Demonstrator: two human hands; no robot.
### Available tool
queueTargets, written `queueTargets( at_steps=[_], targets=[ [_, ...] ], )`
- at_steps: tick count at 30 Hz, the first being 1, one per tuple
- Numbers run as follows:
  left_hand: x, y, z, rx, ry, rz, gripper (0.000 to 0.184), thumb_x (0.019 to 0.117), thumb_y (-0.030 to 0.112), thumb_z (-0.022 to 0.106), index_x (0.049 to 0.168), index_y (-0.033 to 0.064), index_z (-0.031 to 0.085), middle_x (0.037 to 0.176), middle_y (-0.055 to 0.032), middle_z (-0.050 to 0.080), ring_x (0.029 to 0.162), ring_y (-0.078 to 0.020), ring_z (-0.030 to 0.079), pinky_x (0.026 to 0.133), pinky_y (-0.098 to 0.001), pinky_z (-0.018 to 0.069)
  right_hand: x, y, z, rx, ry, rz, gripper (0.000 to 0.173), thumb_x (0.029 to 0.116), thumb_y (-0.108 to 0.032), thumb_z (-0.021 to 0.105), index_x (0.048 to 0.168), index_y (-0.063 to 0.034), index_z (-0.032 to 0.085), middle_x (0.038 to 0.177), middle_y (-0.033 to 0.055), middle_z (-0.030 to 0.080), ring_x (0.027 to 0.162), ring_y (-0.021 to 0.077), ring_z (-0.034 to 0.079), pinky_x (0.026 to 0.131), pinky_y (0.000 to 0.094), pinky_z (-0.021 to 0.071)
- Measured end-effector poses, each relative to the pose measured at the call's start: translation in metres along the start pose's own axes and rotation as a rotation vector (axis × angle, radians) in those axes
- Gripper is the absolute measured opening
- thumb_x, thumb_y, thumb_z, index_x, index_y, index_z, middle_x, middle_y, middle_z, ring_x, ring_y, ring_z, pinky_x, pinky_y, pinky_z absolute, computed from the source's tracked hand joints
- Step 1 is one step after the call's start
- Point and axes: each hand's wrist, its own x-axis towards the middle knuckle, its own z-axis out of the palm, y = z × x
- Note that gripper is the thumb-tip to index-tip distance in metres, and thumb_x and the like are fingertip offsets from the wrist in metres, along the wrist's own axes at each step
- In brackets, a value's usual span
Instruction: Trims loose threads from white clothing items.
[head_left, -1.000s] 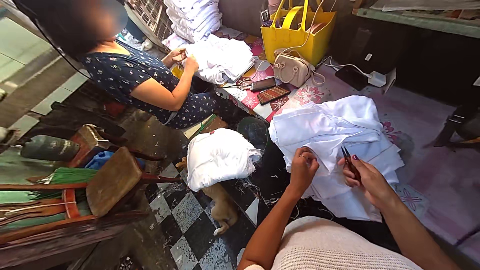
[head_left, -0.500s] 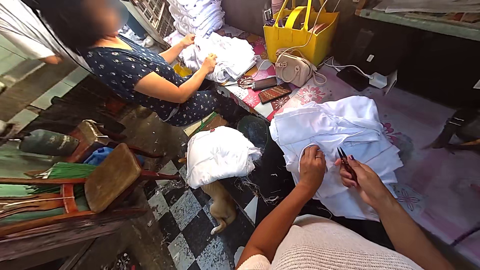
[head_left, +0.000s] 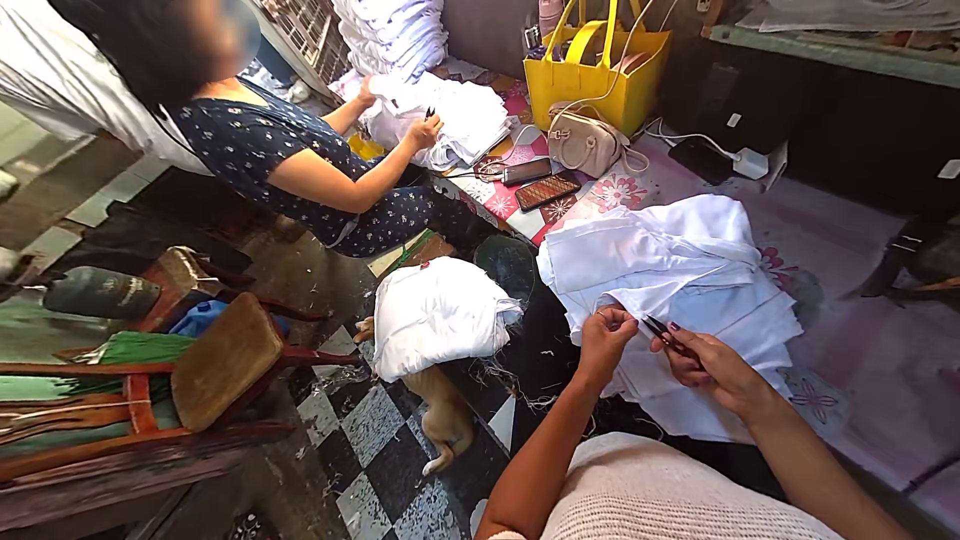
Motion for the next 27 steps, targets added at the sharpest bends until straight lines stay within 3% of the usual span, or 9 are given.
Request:
queueTargets(
  at_steps=[14, 27],
  targets=[
    [-0.001, 0.003, -0.005, -0.076, -0.014, 0.026, 0.005, 0.0889, -0.006, 0.066, 0.084, -0.0065, 0.067, 0.101, -0.0124, 0.068, 0.094, -0.0102, 0.066, 0.085, -0.026, 0.0573, 0.007, -0.005, -0.004, -0.007, -0.063, 0.037, 0.047, 0.1118, -0.032, 0.029, 0.096, -0.0089, 0.067, 0.053, -0.0131, 0.038, 0.039, -0.0048, 0.03, 0.038, 0.012, 0.0283],
    [-0.001, -0.003, -0.002, -0.054, -0.05, 0.022, 0.006, 0.0883, -0.005, 0.067, 0.083, -0.0029, 0.069, 0.088, -0.0052, 0.068, 0.08, -0.0049, 0.064, 0.076, -0.0224, 0.0552, 0.012, 0.003, -0.001, 0.004, 0.013, -0.02, 0.041, 0.1109, -0.028, 0.036, 0.095, -0.0079, 0.068, 0.052, -0.0135, 0.038, 0.039, -0.0047, 0.03, 0.039, 0.0124, 0.0277]
  ],
)
